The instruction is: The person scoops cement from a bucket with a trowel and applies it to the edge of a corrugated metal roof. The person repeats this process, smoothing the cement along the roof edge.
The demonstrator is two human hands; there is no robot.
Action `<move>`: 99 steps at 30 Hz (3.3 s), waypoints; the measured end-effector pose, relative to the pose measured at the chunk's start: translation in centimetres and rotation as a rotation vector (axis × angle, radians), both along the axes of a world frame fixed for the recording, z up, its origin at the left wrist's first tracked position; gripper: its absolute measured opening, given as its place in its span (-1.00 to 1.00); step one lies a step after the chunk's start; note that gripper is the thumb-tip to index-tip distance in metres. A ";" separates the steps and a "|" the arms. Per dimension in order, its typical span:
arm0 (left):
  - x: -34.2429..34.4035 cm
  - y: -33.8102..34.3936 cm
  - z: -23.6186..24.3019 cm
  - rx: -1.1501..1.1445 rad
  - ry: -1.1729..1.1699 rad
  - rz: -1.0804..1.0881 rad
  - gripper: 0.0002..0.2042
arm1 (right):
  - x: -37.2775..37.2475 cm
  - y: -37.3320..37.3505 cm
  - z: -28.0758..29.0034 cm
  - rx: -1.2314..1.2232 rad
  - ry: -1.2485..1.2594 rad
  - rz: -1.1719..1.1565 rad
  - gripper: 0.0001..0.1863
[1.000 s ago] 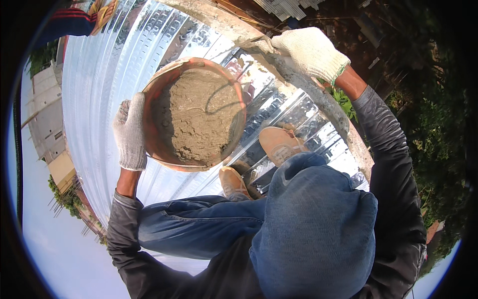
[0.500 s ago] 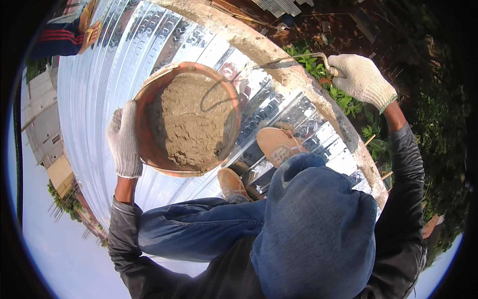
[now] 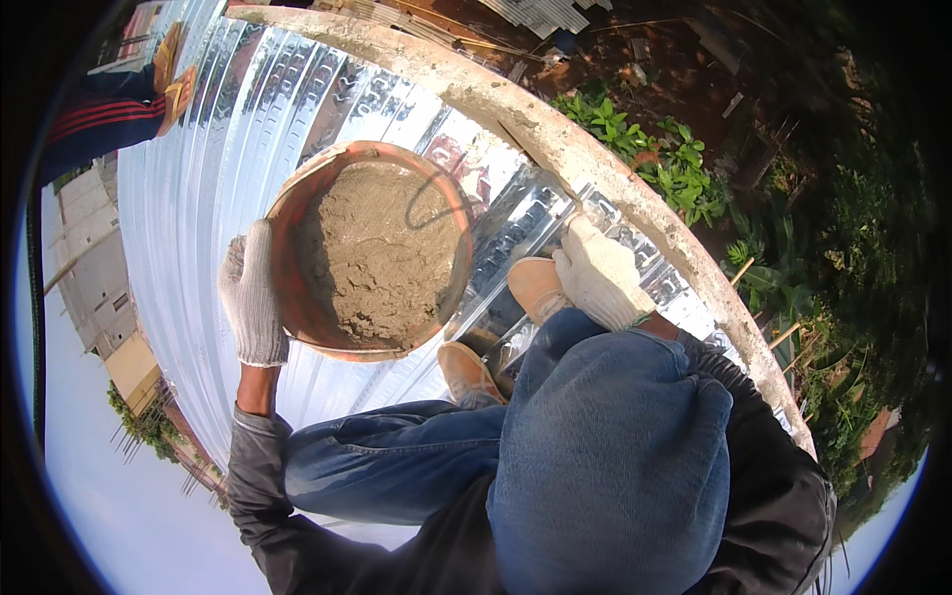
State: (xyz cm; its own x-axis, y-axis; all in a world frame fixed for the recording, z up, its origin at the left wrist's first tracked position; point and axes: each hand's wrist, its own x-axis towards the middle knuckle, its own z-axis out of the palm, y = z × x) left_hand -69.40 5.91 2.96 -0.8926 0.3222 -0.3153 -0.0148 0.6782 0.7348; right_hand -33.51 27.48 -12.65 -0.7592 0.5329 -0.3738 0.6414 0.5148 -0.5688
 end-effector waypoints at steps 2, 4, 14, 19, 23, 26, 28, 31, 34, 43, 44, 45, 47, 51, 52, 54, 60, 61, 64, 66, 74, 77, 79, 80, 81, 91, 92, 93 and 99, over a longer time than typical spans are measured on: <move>0.3 0.6 0.1 0.022 -0.007 0.003 -0.71 | 0.7 -0.1 -0.2 0.022 0.038 0.009 -0.71; 0.7 0.8 0.2 0.044 0.001 0.008 -0.70 | 0.5 0.1 2.0 -0.019 0.070 -0.035 -0.76; 0.5 0.6 0.3 0.022 0.004 -0.013 -0.71 | -2.2 7.8 -1.6 0.076 0.114 0.060 -0.62; 0.3 0.2 0.4 0.014 -0.020 0.001 -0.71 | -3.5 8.9 0.4 -0.008 -0.099 0.129 -0.63; 0.3 0.4 0.2 0.023 -0.015 0.007 -0.72 | -1.5 6.8 -1.3 0.084 -0.012 0.135 -0.65; 0.1 0.4 0.2 0.012 -0.014 -0.009 -0.71 | 0.1 4.2 -0.9 -0.022 -0.022 0.072 -0.68; -0.3 0.5 -0.2 0.021 -0.033 -0.053 -0.69 | 3.2 -0.8 -3.6 -0.115 0.156 -0.235 -0.68; -0.2 0.0 -0.2 0.018 -0.008 -0.072 -0.68 | 2.8 0.0 -0.9 0.003 0.029 -0.128 -0.56; -0.3 -0.4 0.1 0.034 -0.011 -0.057 -0.68 | 1.6 1.2 3.0 -0.201 -0.144 -0.185 -0.48; -0.1 0.1 0.1 0.008 -0.065 -0.003 -0.70 | -0.3 1.4 1.2 -0.580 0.103 -0.549 -0.58; 0.0 0.0 0.2 0.023 -0.060 0.005 -0.70 | -0.7 1.3 0.9 -0.629 0.105 -0.524 -0.58; 0.0 0.0 0.3 0.038 -0.055 0.012 -0.70 | -1.2 1.1 0.8 -0.677 0.107 -0.501 -0.57; 0.0 0.0 0.1 0.042 -0.035 0.005 -0.70 | -1.9 0.2 0.4 -0.741 0.127 -0.495 -0.59; 0.1 0.3 0.0 0.031 -0.005 -0.016 -0.69 | -3.7 -1.5 1.8 -0.793 0.120 -0.508 -0.64; 0.2 0.5 0.0 0.036 -0.008 -0.017 -0.69 | -3.8 -1.5 2.2 -0.783 0.126 -0.488 -0.65; 0.3 0.6 0.0 0.025 0.003 -0.009 -0.68 | -4.0 -1.6 3.2 -0.814 0.135 -0.500 -0.66; 0.0 0.3 0.3 0.002 -0.018 -0.015 -0.70 | -4.2 -0.3 5.4 -1.025 0.161 -0.554 -0.72; 0.1 0.5 0.1 0.008 -0.010 -0.017 -0.68 | -4.0 0.0 5.3 -1.016 0.175 -0.567 -0.72; 0.7 1.2 0.2 0.031 0.004 0.006 -0.69 | -2.4 0.8 3.2 -0.954 0.227 -0.559 -0.73; 0.3 0.6 0.4 0.015 0.012 -0.003 -0.70 | -1.8 1.1 2.3 -0.917 0.219 -0.560 -0.68; -0.3 0.3 -0.3 0.039 -0.027 -0.027 -0.70 | -1.0 0.3 -1.1 -0.243 0.145 -0.171 -0.66; -0.7 -0.1 -0.1 -0.012 -0.033 -0.053 -0.70 | -1.5 -0.9 -0.9 -0.195 0.156 -0.132 -0.63; -0.4 0.1 0.0 0.029 -0.068 -0.010 -0.69 | -2.3 -0.3 1.2 -0.253 0.039 -0.123 -0.63; -0.3 0.2 0.1 0.029 -0.059 -0.018 -0.70 | -2.5 -0.1 2.2 -0.270 0.032 -0.131 -0.63; -0.3 0.3 0.2 0.029 -0.049 -0.025 -0.70 | -2.7 0.1 3.1 -0.287 0.025 -0.139 -0.63; -0.4 0.2 -0.1 -0.030 0.023 0.010 -0.70 | -1.8 3.1 -0.8 -0.136 0.173 -0.074 -0.54; -0.4 0.2 0.0 -0.026 0.000 -0.003 -0.70 | -2.2 2.2 -0.9 -0.054 0.352 -0.059 -0.55; -0.5 0.2 0.1 -0.022 -0.024 -0.016 -0.70 | -1.7 2.0 -0.6 -0.055 0.213 -0.032 -0.56; -0.3 0.2 0.3 0.004 -0.040 -0.025 -0.68 | -1.7 3.5 1.1 -0.228 0.164 0.004 -0.57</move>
State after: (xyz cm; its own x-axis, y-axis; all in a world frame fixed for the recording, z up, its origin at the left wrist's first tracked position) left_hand -69.70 6.15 3.24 -0.8711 0.3458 -0.3488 -0.0268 0.6757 0.7367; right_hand -35.20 31.02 -11.56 -0.8211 0.4464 -0.3557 0.5297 0.3639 -0.7661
